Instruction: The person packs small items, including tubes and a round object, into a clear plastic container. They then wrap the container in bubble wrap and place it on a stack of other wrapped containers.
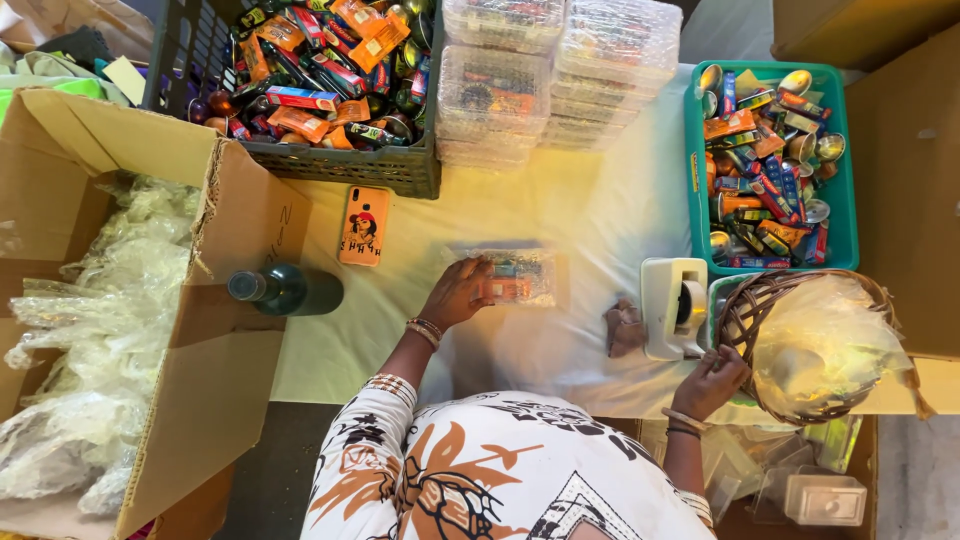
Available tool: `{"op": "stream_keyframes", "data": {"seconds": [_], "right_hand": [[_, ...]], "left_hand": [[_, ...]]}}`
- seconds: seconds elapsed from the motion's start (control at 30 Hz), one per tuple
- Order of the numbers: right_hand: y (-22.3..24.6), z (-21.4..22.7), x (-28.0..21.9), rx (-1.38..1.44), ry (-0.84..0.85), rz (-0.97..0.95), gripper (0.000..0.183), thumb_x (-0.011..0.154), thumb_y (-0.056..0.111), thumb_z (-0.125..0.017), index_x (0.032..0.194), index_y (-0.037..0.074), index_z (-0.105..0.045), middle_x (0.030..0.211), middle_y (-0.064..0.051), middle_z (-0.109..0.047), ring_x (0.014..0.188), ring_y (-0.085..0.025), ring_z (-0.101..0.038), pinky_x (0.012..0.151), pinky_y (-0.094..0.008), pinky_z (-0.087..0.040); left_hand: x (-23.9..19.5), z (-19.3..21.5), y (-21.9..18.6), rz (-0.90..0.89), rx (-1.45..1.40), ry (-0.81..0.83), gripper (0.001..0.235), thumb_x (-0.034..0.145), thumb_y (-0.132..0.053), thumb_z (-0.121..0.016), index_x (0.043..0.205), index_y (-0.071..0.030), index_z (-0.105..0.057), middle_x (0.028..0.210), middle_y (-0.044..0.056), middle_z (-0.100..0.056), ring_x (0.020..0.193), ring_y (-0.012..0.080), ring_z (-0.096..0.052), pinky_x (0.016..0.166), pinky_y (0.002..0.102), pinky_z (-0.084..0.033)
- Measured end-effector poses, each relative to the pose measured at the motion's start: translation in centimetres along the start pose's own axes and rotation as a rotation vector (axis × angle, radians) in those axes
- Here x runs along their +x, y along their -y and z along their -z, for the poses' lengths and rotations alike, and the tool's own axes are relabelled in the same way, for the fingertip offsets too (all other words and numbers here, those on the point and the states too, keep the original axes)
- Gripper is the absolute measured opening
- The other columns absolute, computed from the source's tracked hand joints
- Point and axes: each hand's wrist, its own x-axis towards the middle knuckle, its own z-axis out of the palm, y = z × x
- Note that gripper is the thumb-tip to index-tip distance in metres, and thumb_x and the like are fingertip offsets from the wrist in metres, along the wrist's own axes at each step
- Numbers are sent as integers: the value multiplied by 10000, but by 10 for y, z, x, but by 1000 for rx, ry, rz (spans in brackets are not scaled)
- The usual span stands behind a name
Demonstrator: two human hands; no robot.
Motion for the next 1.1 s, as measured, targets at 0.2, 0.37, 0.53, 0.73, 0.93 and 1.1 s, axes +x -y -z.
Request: {"op": "stream_keyframes", "data": {"seconds": [0.2, 0.37, 0.53, 0.73, 0.93, 1.1], "right_hand": [[-11, -8, 0, -217, 137, 52, 251, 1118, 199, -559, 1282, 24, -631, 1250, -209, -599, 1153, -429, -564, 969, -535, -470], [-29, -11, 3, -285, 224, -64, 253, 1104, 289, -589, 1156, 97, -744, 1168, -181, -649, 1084, -407, -599, 901, -521, -491], [-23, -5, 7, -274, 259, -137, 212, 1042, 309, -675, 1067, 134, -791, 1072, -161, -665, 983, -376, -630, 804, -505, -509], [-32, -9, 2, -162, 234, -156, 165, 1008, 229, -753, 1036, 67, -765, 1030, -158, -635, 889, -331, -629, 771, -469, -505], [-32, -15, -10, 146, 37, -227, 160, 1059, 151, -701, 1009, 1, -674, 1042, -83, -603, 907, -201, -650, 794, -360, -569], [-45, -12, -21, 432, -4, -394, 175, 1133, 145, -613, 1081, -18, -576, 1038, -70, -640, 935, -122, -640, 894, -285, -583]], "left_hand": [[0, 4, -4, 38, -20, 22, 882, 802, -333, -824, 1527, -64, -401, 1396, 143, -522, 1305, 374, -497, 1113, 454, -416], [-1, 4, -4, -2, -11, -2, 868, 801, -326, -824, 1516, -49, -418, 1414, 144, -516, 1297, 364, -499, 1108, 446, -415], [-2, 5, -6, 11, -34, -15, 848, 798, -320, -833, 1510, -61, -453, 1399, 117, -514, 1304, 344, -503, 1109, 430, -422], [-4, 0, -4, 35, -6, -7, 860, 790, -329, -845, 1515, -82, -455, 1370, 137, -493, 1279, 342, -517, 1095, 430, -438], [-5, -4, -2, 60, -4, -31, 852, 791, -359, -849, 1514, -123, -464, 1380, 182, -463, 1266, 379, -509, 1061, 441, -455], [-5, -5, 1, 34, -7, -44, 866, 767, -388, -859, 1496, -110, -483, 1360, 192, -446, 1241, 384, -520, 1055, 445, -463]]}}
